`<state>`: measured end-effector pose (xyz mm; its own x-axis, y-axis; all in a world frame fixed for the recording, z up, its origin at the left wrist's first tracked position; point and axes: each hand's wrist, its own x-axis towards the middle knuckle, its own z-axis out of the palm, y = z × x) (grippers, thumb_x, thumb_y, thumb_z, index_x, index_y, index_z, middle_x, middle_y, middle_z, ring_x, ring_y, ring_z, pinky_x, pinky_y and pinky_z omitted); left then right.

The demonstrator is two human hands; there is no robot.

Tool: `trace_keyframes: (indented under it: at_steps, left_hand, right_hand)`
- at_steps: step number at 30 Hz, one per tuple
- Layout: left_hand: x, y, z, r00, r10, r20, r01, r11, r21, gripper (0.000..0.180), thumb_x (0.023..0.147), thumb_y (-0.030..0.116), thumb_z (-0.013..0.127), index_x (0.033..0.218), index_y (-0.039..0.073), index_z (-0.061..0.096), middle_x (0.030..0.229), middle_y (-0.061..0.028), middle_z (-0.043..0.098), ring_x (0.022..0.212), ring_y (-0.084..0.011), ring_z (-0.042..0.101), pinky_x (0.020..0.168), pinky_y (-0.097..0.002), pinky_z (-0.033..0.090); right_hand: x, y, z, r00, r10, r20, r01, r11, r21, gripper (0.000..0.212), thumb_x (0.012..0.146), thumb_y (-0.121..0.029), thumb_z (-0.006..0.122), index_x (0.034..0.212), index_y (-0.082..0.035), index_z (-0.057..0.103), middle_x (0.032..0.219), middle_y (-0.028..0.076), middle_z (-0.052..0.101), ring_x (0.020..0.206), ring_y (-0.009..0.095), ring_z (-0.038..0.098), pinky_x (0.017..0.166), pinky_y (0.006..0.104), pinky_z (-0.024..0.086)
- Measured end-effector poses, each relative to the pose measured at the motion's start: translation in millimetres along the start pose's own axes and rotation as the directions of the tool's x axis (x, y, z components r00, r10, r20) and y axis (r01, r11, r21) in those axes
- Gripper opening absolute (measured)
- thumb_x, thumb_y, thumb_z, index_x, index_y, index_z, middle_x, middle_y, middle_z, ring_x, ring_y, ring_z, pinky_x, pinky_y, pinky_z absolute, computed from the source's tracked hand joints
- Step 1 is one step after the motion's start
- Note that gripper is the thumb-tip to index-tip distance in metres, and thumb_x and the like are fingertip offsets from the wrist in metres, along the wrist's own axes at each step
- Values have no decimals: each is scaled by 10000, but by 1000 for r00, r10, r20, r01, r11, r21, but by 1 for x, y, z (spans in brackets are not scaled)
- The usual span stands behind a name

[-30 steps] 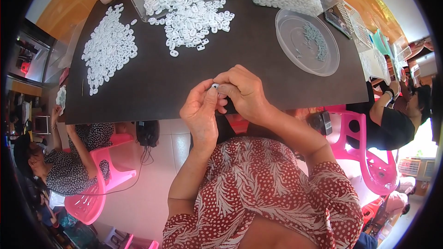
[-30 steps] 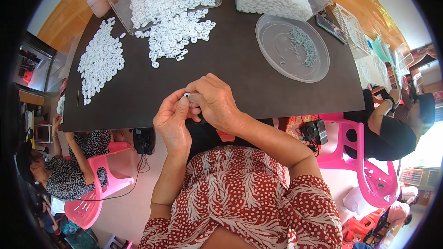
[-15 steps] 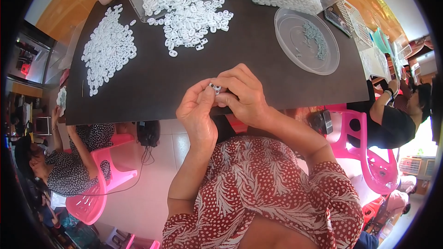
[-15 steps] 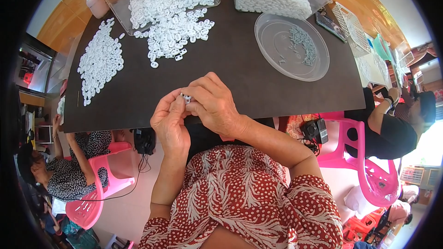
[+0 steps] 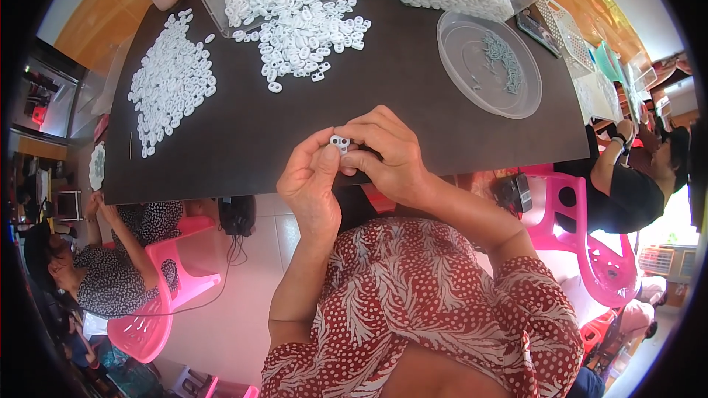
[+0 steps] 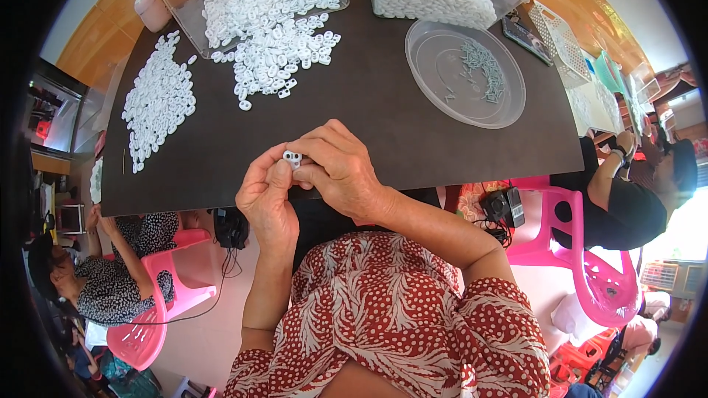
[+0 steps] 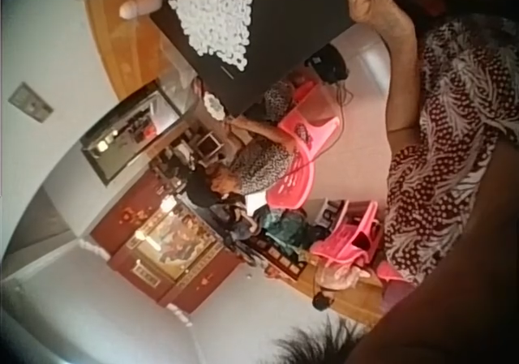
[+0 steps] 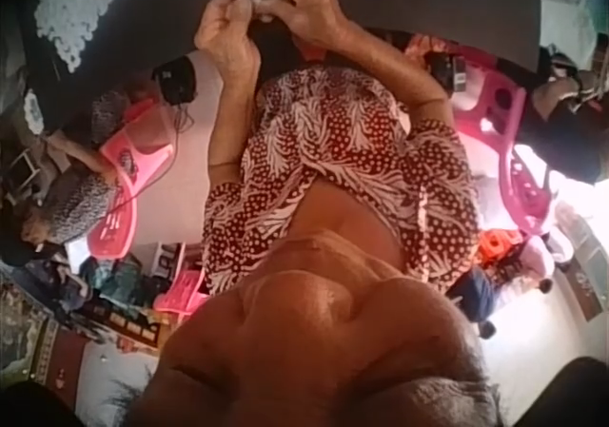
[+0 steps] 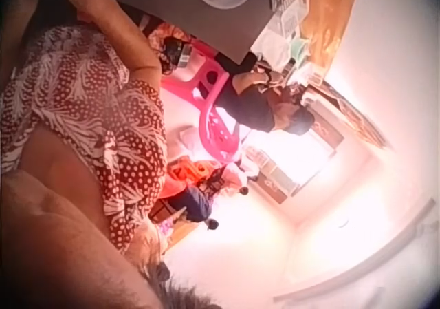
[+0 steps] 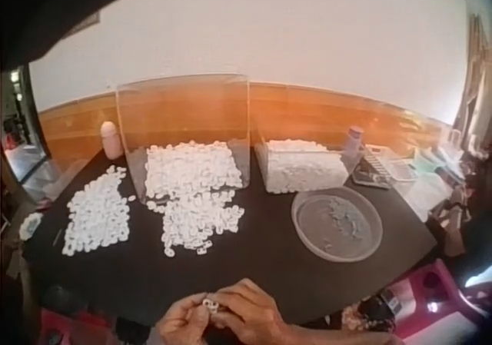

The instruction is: Manually assembling small white plastic components by inserting grey pins into them at a workbench.

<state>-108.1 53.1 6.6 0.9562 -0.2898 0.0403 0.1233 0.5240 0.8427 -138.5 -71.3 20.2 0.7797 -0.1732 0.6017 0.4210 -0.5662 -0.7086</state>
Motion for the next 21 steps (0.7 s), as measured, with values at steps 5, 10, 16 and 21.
trace_keyframes:
  at_steps: [5,10,16,21]
  left_hand:
    - [-1,2,-3,1000,18,3,-18,999,39,220,870,36,615,1051,-85,582,821,-95,643,642,-112,566,601,-224,486]
    - [2,4,-6,1000,-16,19,15,998,65,168,867,14,607,1009,-76,592,822,-98,648,621,-102,558,572,-211,473]
    - [4,4,-7,998,-53,18,52,998,43,154,866,9,605,998,-70,595,819,-92,646,616,-100,557,565,-204,464]
    - [3,1,-11,999,19,34,-20,999,50,180,865,35,621,1022,-53,622,861,-88,642,670,-109,559,591,-215,465]
  right_hand:
    - [-4,-2,4,999,32,-16,-31,999,19,285,648,13,693,927,-17,649,840,75,619,746,227,529,638,323,455]
    - [-3,-2,4,999,-33,-2,33,998,-47,298,654,16,691,946,-18,644,837,84,618,738,232,531,632,322,455]
    - [-7,0,4,998,58,-3,-58,998,6,314,677,41,703,982,-2,638,862,83,626,741,181,539,600,279,452]
    - [-4,-1,6,999,20,-41,-19,999,41,279,648,28,704,913,-15,628,799,71,619,689,204,529,592,308,449]
